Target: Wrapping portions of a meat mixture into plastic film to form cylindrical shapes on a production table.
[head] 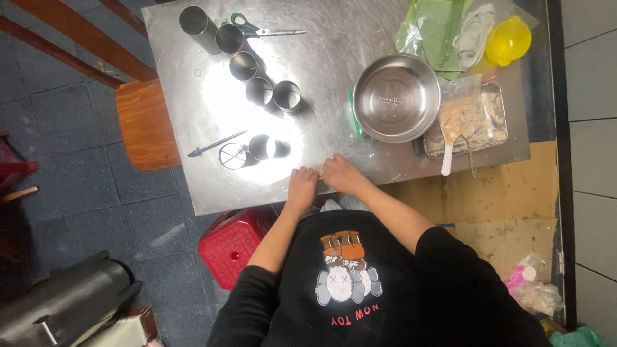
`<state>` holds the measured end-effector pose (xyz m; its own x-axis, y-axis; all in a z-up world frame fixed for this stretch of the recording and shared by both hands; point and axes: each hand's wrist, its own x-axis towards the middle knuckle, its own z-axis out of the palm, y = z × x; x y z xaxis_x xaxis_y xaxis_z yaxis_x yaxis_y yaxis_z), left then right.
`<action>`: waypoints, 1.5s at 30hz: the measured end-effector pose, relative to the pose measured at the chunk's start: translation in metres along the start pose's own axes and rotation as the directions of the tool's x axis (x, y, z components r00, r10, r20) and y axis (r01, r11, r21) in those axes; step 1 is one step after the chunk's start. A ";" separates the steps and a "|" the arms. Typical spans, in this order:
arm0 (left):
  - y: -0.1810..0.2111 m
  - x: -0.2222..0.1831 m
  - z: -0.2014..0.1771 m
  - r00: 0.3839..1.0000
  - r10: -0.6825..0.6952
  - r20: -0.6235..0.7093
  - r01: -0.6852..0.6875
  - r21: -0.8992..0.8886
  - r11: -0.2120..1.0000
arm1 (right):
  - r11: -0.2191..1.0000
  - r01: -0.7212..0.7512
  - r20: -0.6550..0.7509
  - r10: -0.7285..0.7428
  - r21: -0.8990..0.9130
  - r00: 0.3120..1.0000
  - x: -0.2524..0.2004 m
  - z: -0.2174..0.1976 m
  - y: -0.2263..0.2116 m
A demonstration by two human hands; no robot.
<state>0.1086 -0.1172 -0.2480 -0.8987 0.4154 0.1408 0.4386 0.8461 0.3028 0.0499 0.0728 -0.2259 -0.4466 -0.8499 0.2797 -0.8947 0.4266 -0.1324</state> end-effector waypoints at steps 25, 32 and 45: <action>0.005 -0.017 0.021 0.990 0.047 -0.135 -0.058 -0.082 0.995 | 0.999 -0.038 -0.079 0.036 -0.026 0.996 -0.011 0.026 -0.022; -0.001 -0.021 0.040 0.993 0.095 -0.069 -0.093 0.038 0.995 | 0.999 -0.042 -0.061 0.041 -0.007 0.997 -0.017 0.041 -0.021; -0.007 -0.019 0.019 0.982 0.138 -0.133 -0.127 0.088 0.988 | 0.983 -0.183 0.027 0.183 -0.007 0.983 -0.052 0.051 0.004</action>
<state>0.1232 -0.1246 -0.2711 -0.8225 0.4801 0.3050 0.5479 0.8128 0.1979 0.0692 0.1034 -0.2893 -0.6030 -0.7653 0.2252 -0.7977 0.5773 -0.1743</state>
